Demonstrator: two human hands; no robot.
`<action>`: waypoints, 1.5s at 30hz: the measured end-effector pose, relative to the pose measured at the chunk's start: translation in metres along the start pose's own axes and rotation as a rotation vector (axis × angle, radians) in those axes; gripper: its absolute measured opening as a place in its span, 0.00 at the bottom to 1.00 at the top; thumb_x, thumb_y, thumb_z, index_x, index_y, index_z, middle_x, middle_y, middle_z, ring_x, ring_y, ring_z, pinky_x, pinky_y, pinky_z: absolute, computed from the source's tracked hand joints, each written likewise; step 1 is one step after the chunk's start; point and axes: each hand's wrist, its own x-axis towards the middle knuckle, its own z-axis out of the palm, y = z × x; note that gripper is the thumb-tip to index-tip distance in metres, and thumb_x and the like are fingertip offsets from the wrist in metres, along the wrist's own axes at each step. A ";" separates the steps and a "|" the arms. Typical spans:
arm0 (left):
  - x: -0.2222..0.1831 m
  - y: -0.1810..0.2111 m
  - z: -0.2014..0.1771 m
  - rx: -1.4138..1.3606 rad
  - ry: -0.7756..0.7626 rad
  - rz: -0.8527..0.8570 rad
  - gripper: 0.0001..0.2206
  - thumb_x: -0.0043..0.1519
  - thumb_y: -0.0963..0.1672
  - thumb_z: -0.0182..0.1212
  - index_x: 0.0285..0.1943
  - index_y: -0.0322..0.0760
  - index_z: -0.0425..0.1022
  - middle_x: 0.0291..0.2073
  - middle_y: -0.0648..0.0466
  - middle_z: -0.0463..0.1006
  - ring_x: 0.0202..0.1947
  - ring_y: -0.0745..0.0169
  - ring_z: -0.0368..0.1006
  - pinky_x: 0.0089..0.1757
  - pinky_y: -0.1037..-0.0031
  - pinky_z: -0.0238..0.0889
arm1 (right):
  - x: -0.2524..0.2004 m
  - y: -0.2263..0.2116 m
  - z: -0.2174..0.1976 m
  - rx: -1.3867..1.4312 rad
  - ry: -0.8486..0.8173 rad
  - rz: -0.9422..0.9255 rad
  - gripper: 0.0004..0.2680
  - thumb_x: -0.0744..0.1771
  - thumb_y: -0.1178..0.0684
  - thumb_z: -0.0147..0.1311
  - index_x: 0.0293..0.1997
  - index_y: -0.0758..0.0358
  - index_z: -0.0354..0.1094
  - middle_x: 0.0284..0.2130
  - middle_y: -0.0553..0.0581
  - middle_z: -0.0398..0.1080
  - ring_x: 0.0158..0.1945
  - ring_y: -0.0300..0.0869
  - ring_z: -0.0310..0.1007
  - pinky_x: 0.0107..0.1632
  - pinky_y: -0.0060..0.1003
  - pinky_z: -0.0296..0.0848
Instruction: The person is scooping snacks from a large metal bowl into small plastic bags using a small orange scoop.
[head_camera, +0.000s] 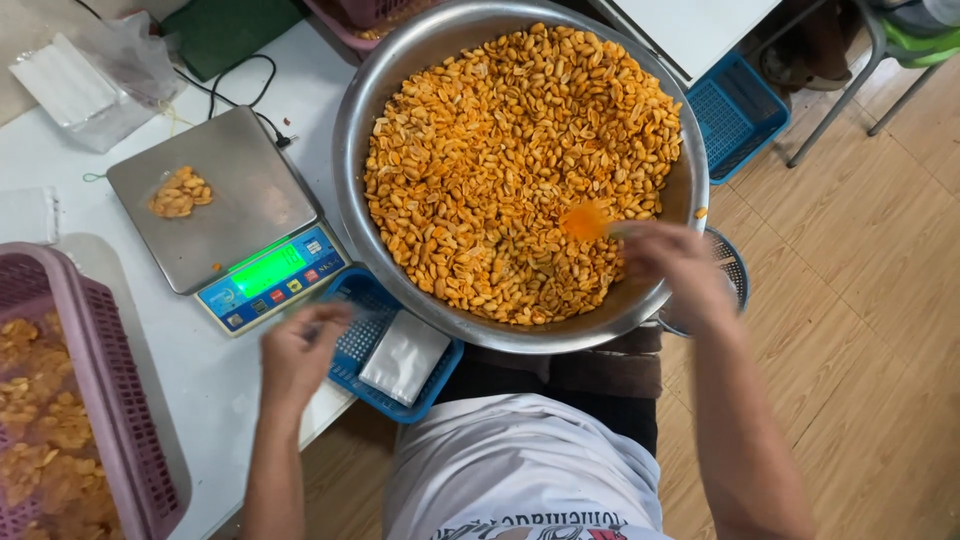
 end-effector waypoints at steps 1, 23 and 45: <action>0.003 0.004 -0.004 -0.122 0.012 -0.082 0.09 0.62 0.39 0.57 0.47 0.43 0.81 0.43 0.49 0.84 0.45 0.53 0.82 0.46 0.67 0.76 | -0.006 -0.008 -0.021 -0.118 0.129 -0.015 0.08 0.67 0.61 0.54 0.48 0.69 0.76 0.35 0.60 0.76 0.30 0.39 0.73 0.35 0.31 0.76; 0.012 -0.002 0.001 -0.785 0.012 0.024 0.14 0.62 0.36 0.59 0.57 0.32 0.73 0.39 0.47 0.82 0.35 0.63 0.80 0.41 0.74 0.77 | 0.021 0.103 0.062 -0.984 -0.151 -0.204 0.09 0.64 0.49 0.56 0.42 0.58 0.79 0.30 0.64 0.79 0.37 0.60 0.81 0.40 0.55 0.78; 0.050 0.067 0.068 -0.706 -0.222 0.025 0.08 0.52 0.38 0.78 0.36 0.28 0.85 0.11 0.47 0.73 0.10 0.67 0.66 0.17 0.77 0.58 | 0.045 0.054 0.083 0.415 -0.258 0.355 0.09 0.68 0.57 0.54 0.49 0.73 0.74 0.26 0.59 0.76 0.22 0.36 0.73 0.26 0.29 0.73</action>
